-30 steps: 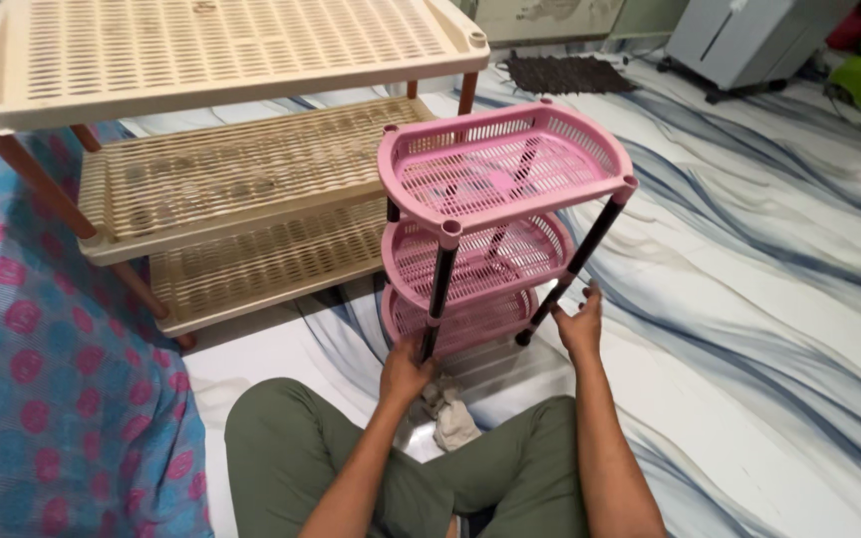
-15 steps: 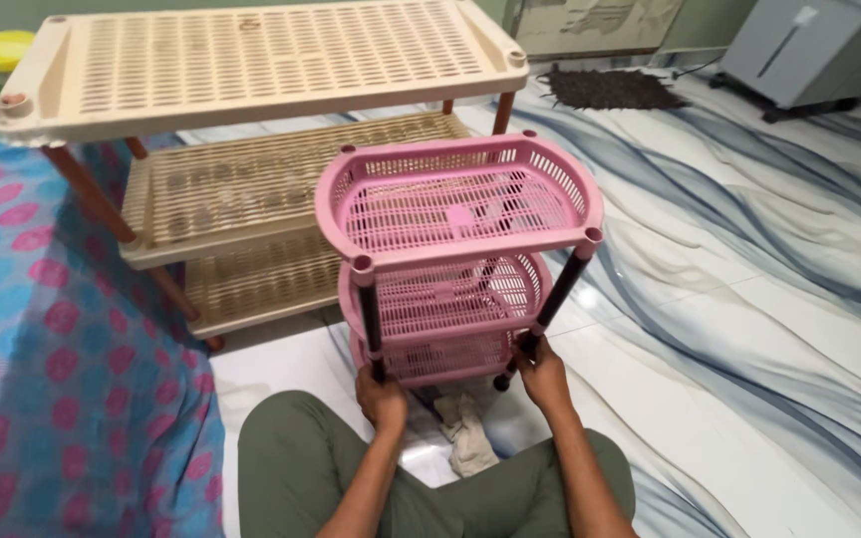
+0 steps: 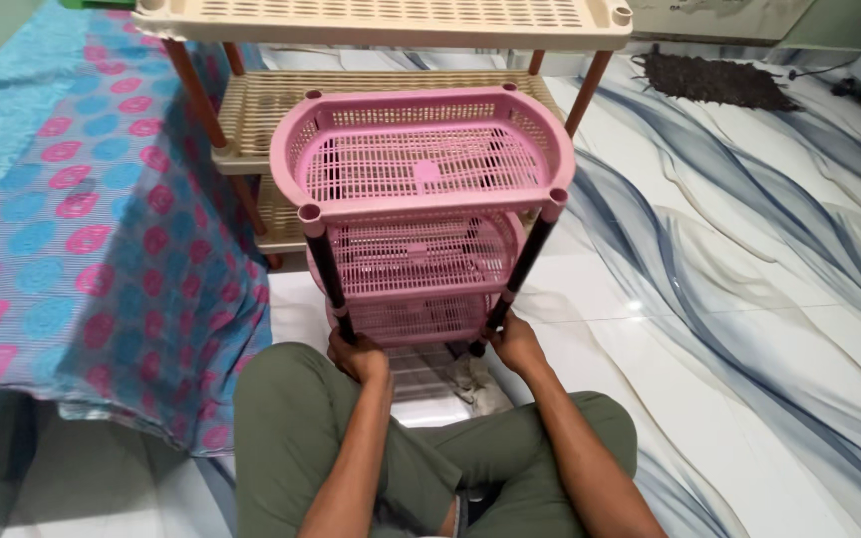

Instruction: The person disassembles a pink two-tier plastic storage rack by removing the black support poles and separating the trays. They then reassemble the rack by inserting the poles back into the tray sockets and stacking the trays to form the two-tier structure.

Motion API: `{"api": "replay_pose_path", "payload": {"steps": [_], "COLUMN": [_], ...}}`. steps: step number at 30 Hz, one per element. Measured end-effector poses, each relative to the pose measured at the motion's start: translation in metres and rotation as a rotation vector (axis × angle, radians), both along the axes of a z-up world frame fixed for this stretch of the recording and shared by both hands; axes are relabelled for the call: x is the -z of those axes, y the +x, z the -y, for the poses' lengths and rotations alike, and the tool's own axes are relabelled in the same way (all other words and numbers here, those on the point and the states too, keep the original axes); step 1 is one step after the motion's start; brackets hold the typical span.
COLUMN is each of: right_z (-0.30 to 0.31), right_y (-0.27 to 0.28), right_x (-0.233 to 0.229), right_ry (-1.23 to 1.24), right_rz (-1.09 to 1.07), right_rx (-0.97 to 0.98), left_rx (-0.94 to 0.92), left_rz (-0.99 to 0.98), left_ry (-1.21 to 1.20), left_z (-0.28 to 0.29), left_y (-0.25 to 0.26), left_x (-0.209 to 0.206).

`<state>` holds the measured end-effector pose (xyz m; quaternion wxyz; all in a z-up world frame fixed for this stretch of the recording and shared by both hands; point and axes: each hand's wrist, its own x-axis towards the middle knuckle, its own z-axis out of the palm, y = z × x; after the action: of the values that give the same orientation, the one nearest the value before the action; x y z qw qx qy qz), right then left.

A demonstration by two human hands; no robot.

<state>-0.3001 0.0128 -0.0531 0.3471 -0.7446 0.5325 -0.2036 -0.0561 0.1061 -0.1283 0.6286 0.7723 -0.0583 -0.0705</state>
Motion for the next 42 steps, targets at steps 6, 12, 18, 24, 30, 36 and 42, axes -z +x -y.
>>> {"api": "replay_pose_path", "payload": {"steps": [6, 12, 18, 24, 30, 36, 42], "right_z": [-0.005, -0.022, -0.028, -0.025, -0.008, -0.048, -0.046], "right_y": [0.024, 0.044, 0.040, 0.038, -0.006, 0.015, 0.015], "right_x": [-0.007, 0.019, 0.022, 0.034, 0.037, 0.074, 0.096], "right_ry": [-0.089, -0.186, -0.222, -0.197, 0.112, 0.146, -0.070], "right_rz": [0.069, 0.159, 0.168, 0.171, -0.435, -0.575, -0.395], "right_rx": [0.142, 0.326, 0.346, 0.372, 0.129, -0.029, -0.059], "left_rx": [-0.054, -0.048, -0.043, 0.004, 0.316, 0.563, 0.793], "left_rz": [0.076, 0.058, 0.099, -0.114, -0.621, -0.670, -0.771], "left_ry": [-0.015, -0.041, -0.090, -0.034, -0.266, -0.292, -0.106], "left_z": [0.019, 0.020, 0.019, 0.015, 0.013, 0.011, -0.002], "left_y": [0.011, 0.017, 0.015, 0.008, -0.022, -0.042, -0.049], "left_x": [0.011, 0.023, 0.022, 0.030, 0.044, 0.057, 0.053]}}
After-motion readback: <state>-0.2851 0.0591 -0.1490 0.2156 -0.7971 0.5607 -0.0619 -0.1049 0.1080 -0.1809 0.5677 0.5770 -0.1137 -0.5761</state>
